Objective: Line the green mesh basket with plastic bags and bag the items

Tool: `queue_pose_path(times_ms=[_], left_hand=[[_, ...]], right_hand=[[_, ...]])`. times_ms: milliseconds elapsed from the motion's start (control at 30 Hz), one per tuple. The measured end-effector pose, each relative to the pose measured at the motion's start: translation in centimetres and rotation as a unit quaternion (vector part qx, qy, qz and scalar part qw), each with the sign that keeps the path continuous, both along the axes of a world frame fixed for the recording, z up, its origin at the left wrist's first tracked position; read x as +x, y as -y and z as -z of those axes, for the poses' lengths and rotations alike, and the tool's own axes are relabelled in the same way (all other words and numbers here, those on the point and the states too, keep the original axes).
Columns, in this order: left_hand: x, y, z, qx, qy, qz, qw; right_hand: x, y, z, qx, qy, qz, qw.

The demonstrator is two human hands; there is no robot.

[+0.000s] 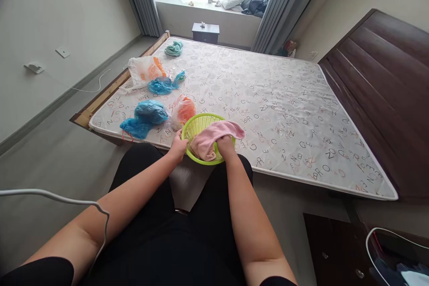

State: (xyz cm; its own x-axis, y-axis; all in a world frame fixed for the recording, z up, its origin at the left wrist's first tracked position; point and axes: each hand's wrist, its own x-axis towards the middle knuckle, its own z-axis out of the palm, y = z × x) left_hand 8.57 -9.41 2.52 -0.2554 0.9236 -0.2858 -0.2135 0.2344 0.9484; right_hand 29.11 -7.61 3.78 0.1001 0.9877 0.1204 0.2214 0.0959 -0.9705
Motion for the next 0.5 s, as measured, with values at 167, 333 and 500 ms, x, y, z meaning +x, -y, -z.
queue_pose_path(times_ms=[167,333,500], left_hand=[[-1.9,1.5,0.2,-0.039,0.014,0.037,0.998],[-4.4,2.1,0.8,-0.152,0.035,0.061,0.986],[-3.9,2.3,1.4,-0.157,0.019,0.070,0.985]], right_hand=[[-0.1,2.5,-0.1,0.065,0.153,0.009,0.986],[-0.2,4.5,1.1,0.106,0.184,0.110,0.971],[-1.6,4.5,2.7,-0.030,0.106,0.164,0.980]])
